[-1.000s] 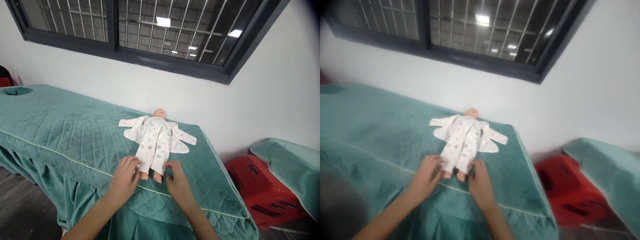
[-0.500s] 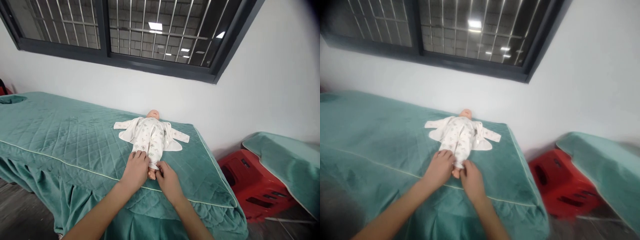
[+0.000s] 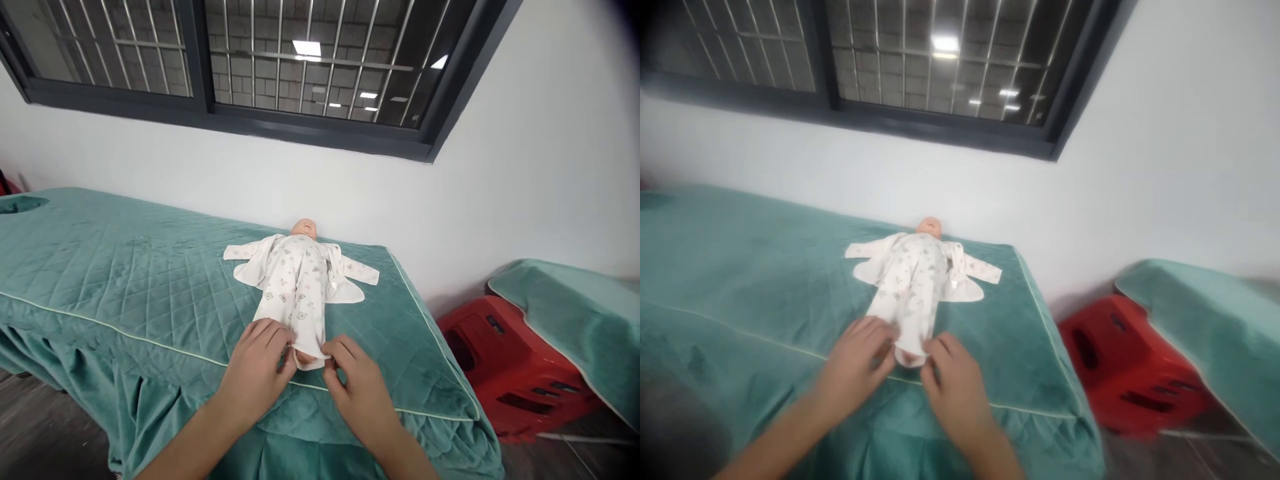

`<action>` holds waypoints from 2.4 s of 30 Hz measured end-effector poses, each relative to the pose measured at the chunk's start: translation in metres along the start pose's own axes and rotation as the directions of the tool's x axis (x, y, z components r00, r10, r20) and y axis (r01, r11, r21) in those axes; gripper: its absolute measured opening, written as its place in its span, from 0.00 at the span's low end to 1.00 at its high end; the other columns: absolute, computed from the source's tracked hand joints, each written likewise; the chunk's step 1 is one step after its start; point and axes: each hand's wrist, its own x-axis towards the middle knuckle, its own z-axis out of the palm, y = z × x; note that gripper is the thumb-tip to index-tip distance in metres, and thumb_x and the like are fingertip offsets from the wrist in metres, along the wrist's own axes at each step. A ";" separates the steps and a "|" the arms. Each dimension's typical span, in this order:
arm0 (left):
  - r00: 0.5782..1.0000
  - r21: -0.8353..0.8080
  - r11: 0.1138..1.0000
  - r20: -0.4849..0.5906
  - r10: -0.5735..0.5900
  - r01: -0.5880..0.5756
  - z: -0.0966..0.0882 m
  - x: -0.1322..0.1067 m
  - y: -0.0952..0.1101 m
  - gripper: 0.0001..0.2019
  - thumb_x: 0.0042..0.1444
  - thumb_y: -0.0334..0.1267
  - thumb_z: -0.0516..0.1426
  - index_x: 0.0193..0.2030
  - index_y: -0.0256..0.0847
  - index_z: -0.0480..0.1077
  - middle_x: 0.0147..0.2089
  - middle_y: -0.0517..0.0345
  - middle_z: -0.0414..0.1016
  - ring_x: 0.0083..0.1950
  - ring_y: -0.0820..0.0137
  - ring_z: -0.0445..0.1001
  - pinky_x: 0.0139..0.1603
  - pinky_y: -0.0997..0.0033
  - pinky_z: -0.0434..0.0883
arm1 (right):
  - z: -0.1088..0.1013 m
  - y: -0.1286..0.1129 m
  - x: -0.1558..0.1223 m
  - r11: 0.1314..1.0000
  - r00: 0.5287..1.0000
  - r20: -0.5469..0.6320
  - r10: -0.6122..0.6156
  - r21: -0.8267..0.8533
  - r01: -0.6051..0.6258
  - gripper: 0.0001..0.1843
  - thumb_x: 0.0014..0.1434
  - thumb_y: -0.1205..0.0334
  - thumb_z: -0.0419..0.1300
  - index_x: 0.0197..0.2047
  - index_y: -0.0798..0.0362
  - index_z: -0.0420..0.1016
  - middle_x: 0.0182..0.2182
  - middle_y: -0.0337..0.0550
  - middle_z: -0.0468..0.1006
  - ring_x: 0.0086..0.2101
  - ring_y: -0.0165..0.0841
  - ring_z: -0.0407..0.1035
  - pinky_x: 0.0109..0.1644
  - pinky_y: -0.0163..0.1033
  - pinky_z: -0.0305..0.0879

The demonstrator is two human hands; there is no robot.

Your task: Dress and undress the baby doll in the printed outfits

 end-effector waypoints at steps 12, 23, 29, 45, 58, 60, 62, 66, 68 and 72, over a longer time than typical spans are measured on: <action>0.988 -0.118 0.986 -0.090 -0.126 0.115 0.000 -0.014 -0.058 0.08 0.65 0.35 0.50 0.48 0.41 0.67 0.49 0.51 0.71 0.52 0.62 0.68 0.52 0.60 0.67 | 0.015 0.030 -0.005 0.984 0.977 0.148 0.155 0.069 -0.167 0.08 0.65 0.67 0.50 0.45 0.48 0.67 0.37 0.39 0.74 0.36 0.33 0.69 0.41 0.38 0.65; 0.968 -0.212 0.960 0.210 -0.137 0.182 0.010 -0.030 -0.063 0.17 0.58 0.40 0.60 0.53 0.45 0.65 0.54 0.52 0.68 0.55 0.61 0.67 0.54 0.58 0.68 | 0.032 -0.006 0.014 0.988 0.988 0.038 -0.152 -0.004 0.152 0.14 0.63 0.69 0.53 0.51 0.49 0.69 0.56 0.48 0.69 0.57 0.41 0.61 0.60 0.49 0.63; 0.967 -0.096 0.979 0.202 -0.158 0.180 0.011 -0.019 -0.052 0.06 0.61 0.38 0.55 0.44 0.43 0.68 0.44 0.54 0.70 0.46 0.61 0.68 0.47 0.57 0.67 | 0.055 -0.028 0.033 0.979 0.978 0.148 -0.149 -0.116 0.166 0.27 0.55 0.73 0.55 0.59 0.51 0.66 0.63 0.46 0.64 0.64 0.43 0.52 0.70 0.59 0.44; 0.985 -0.305 0.937 0.062 -0.163 0.174 0.019 -0.040 -0.076 0.09 0.57 0.31 0.55 0.45 0.42 0.65 0.45 0.53 0.68 0.48 0.64 0.68 0.49 0.61 0.69 | 0.084 -0.030 0.051 0.967 0.997 -0.037 -0.067 -0.249 0.055 0.06 0.59 0.69 0.58 0.39 0.51 0.73 0.55 0.46 0.72 0.59 0.43 0.60 0.68 0.59 0.47; 0.997 -0.322 0.944 -0.021 -0.076 0.065 0.012 -0.040 -0.066 0.05 0.65 0.34 0.52 0.40 0.42 0.68 0.42 0.54 0.72 0.46 0.67 0.70 0.47 0.65 0.69 | 0.071 -0.031 0.019 0.986 0.994 0.006 -0.105 -0.133 0.105 0.12 0.59 0.73 0.55 0.42 0.49 0.73 0.57 0.44 0.69 0.61 0.41 0.58 0.68 0.60 0.48; 0.999 -0.288 0.957 -0.008 -0.045 0.041 0.012 -0.042 -0.064 0.05 0.65 0.34 0.52 0.40 0.42 0.68 0.42 0.54 0.72 0.46 0.67 0.71 0.47 0.65 0.69 | 0.074 -0.029 0.017 0.982 0.995 0.016 -0.103 -0.157 0.104 0.12 0.60 0.72 0.54 0.44 0.49 0.73 0.59 0.45 0.68 0.62 0.42 0.57 0.68 0.61 0.48; 1.000 -0.267 0.963 0.011 -0.017 0.019 0.010 -0.045 -0.066 0.03 0.65 0.35 0.54 0.41 0.43 0.69 0.43 0.54 0.72 0.46 0.67 0.71 0.47 0.65 0.69 | 0.074 -0.027 0.014 0.980 0.994 0.015 -0.108 -0.164 0.109 0.11 0.62 0.70 0.54 0.45 0.48 0.73 0.60 0.45 0.68 0.63 0.42 0.56 0.68 0.61 0.49; 1.000 -0.283 0.959 -0.008 -0.024 0.020 0.004 -0.050 -0.077 0.06 0.63 0.37 0.57 0.46 0.45 0.70 0.46 0.53 0.73 0.49 0.66 0.71 0.50 0.64 0.69 | 0.062 -0.025 0.010 0.983 0.989 -0.003 -0.146 -0.111 0.144 0.09 0.65 0.65 0.55 0.46 0.48 0.73 0.58 0.46 0.69 0.61 0.42 0.59 0.67 0.61 0.52; 0.993 -0.299 0.951 -0.051 -0.105 0.085 0.004 -0.046 -0.090 0.06 0.64 0.39 0.54 0.45 0.43 0.70 0.45 0.53 0.73 0.49 0.66 0.71 0.50 0.64 0.70 | 0.053 -0.019 0.011 0.985 0.986 -0.038 -0.161 -0.064 0.159 0.08 0.65 0.65 0.54 0.46 0.48 0.72 0.57 0.47 0.70 0.59 0.41 0.61 0.66 0.58 0.55; 0.960 -0.194 0.953 -0.113 -0.256 0.231 0.014 -0.020 -0.124 0.10 0.65 0.41 0.51 0.44 0.41 0.71 0.46 0.52 0.75 0.50 0.64 0.72 0.53 0.58 0.71 | 0.041 0.016 0.030 0.998 0.985 -0.169 -0.035 0.047 0.044 0.12 0.67 0.67 0.49 0.50 0.50 0.70 0.56 0.50 0.69 0.56 0.38 0.63 0.60 0.51 0.64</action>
